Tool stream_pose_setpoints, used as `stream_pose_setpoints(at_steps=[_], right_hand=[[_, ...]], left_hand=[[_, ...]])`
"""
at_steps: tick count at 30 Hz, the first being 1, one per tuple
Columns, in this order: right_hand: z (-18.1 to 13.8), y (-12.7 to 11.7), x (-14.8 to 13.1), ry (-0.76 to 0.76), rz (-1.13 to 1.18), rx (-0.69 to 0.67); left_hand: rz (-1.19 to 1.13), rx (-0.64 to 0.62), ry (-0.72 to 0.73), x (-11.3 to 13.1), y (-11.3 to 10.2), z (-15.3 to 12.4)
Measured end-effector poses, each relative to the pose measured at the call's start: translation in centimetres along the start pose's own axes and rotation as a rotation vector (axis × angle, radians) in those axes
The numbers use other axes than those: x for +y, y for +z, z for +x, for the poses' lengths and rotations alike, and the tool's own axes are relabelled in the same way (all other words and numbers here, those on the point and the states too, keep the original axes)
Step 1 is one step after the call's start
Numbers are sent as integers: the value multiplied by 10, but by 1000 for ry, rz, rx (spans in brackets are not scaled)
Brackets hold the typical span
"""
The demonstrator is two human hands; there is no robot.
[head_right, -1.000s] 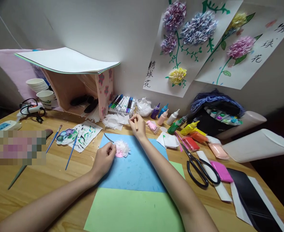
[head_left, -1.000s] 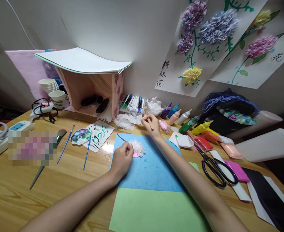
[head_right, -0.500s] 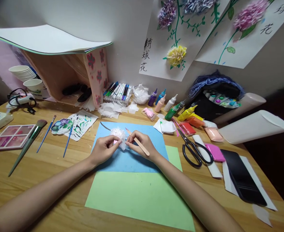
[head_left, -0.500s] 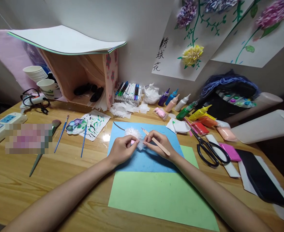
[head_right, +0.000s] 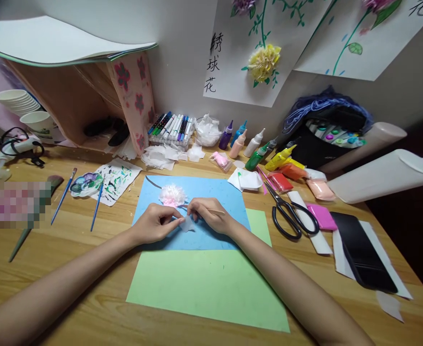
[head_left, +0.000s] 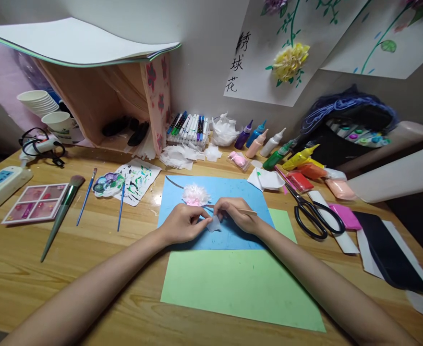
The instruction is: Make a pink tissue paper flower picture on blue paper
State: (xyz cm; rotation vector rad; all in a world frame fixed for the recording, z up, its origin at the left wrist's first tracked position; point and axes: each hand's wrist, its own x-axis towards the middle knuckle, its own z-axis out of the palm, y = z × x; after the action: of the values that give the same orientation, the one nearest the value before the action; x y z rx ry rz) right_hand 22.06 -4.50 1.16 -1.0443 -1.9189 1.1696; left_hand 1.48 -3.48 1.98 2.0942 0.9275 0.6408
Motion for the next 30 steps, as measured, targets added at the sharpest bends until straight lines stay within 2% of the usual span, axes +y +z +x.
stream_pose_setpoints(at_steps=[11,13,16,18,21,30], right_hand=[[0,0,0,-13,-40,67],[-3,1,0,-78,-81,141],[-6,3,-1,-258,-171,207],[-6,4,-2,-367,-237,166],[-4,6,-1,-430,-325,99],[0,8,3,-361,-441,54]], left_hand=[[209,286,-105,-6,5,4],[229,311,-109,-6,6,5],[250,327,-114,-6,7,6],[254,332,-119,-6,8,6],[263,345,-115,-7,8,8],[276,337,-137,-7,9,10]])
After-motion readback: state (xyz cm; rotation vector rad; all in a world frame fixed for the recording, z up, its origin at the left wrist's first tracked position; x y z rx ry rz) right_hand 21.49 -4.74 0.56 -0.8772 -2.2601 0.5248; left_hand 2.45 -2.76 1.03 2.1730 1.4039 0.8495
